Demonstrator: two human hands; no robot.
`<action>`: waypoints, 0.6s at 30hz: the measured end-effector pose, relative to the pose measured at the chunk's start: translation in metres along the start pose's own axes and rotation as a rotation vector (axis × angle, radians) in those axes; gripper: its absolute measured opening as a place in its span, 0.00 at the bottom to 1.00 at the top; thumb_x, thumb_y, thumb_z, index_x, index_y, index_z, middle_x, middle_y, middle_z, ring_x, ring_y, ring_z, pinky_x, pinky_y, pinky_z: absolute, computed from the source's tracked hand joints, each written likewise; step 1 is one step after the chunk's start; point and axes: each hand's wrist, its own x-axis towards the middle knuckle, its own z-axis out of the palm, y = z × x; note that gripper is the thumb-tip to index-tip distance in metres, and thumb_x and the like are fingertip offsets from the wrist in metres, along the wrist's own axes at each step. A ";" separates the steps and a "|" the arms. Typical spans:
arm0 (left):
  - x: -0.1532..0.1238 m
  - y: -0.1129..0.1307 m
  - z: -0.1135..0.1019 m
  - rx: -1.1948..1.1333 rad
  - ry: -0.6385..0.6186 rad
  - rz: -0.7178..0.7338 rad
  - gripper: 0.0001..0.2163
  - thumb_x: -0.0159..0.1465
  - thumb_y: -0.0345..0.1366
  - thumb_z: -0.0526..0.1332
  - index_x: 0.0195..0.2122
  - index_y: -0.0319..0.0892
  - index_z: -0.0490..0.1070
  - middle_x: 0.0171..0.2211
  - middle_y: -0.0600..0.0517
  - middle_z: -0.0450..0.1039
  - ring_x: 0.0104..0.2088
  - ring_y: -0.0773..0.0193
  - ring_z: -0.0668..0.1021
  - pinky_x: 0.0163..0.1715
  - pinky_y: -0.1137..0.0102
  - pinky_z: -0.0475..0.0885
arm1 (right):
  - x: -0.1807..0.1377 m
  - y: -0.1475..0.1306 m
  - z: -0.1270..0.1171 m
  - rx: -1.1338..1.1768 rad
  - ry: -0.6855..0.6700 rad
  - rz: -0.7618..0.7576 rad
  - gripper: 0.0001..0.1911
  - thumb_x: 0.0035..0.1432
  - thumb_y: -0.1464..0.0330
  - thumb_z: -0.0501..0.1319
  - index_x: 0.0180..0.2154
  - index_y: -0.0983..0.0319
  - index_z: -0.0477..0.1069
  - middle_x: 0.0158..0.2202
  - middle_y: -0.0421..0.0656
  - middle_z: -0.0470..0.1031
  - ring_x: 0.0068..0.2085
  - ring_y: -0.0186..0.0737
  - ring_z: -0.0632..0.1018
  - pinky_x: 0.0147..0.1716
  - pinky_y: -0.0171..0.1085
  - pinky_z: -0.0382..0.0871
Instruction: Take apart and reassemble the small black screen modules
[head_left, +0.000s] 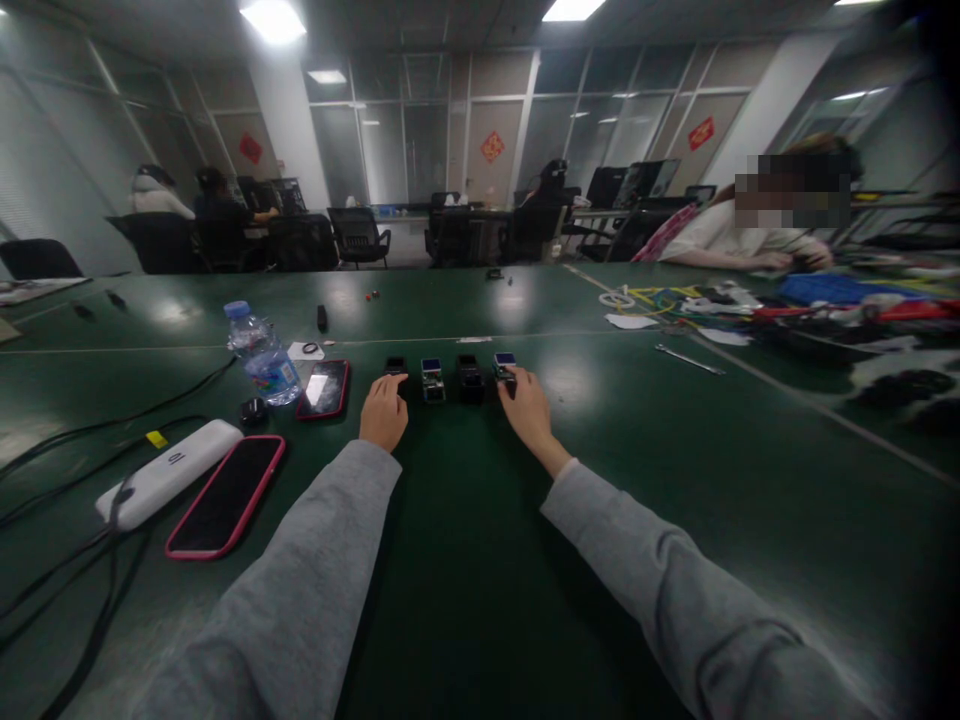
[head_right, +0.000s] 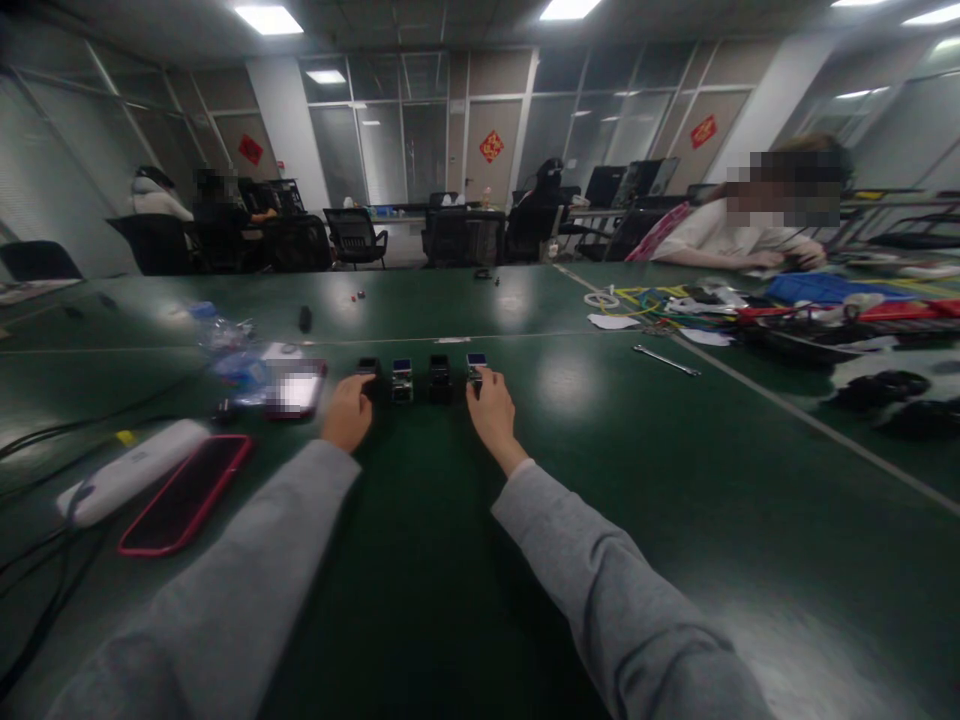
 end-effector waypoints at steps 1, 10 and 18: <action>0.000 0.000 0.000 -0.001 -0.002 -0.003 0.20 0.62 0.23 0.51 0.55 0.38 0.66 0.51 0.43 0.71 0.56 0.55 0.69 0.58 0.55 0.68 | 0.000 0.000 0.000 0.004 0.001 0.000 0.19 0.64 0.65 0.54 0.55 0.62 0.64 0.47 0.51 0.68 0.42 0.48 0.74 0.38 0.43 0.69; -0.001 -0.001 0.001 -0.028 -0.010 -0.011 0.20 0.63 0.25 0.51 0.55 0.41 0.65 0.52 0.44 0.70 0.56 0.55 0.69 0.58 0.53 0.68 | -0.001 -0.002 -0.002 0.014 -0.016 -0.018 0.19 0.64 0.65 0.54 0.55 0.63 0.63 0.47 0.51 0.68 0.41 0.47 0.74 0.37 0.43 0.70; -0.001 -0.001 0.001 -0.017 -0.026 -0.015 0.19 0.63 0.26 0.51 0.56 0.41 0.65 0.53 0.44 0.70 0.57 0.55 0.69 0.56 0.54 0.68 | -0.001 -0.003 -0.003 0.008 -0.008 -0.024 0.19 0.64 0.65 0.54 0.54 0.64 0.63 0.47 0.52 0.67 0.43 0.48 0.74 0.39 0.43 0.71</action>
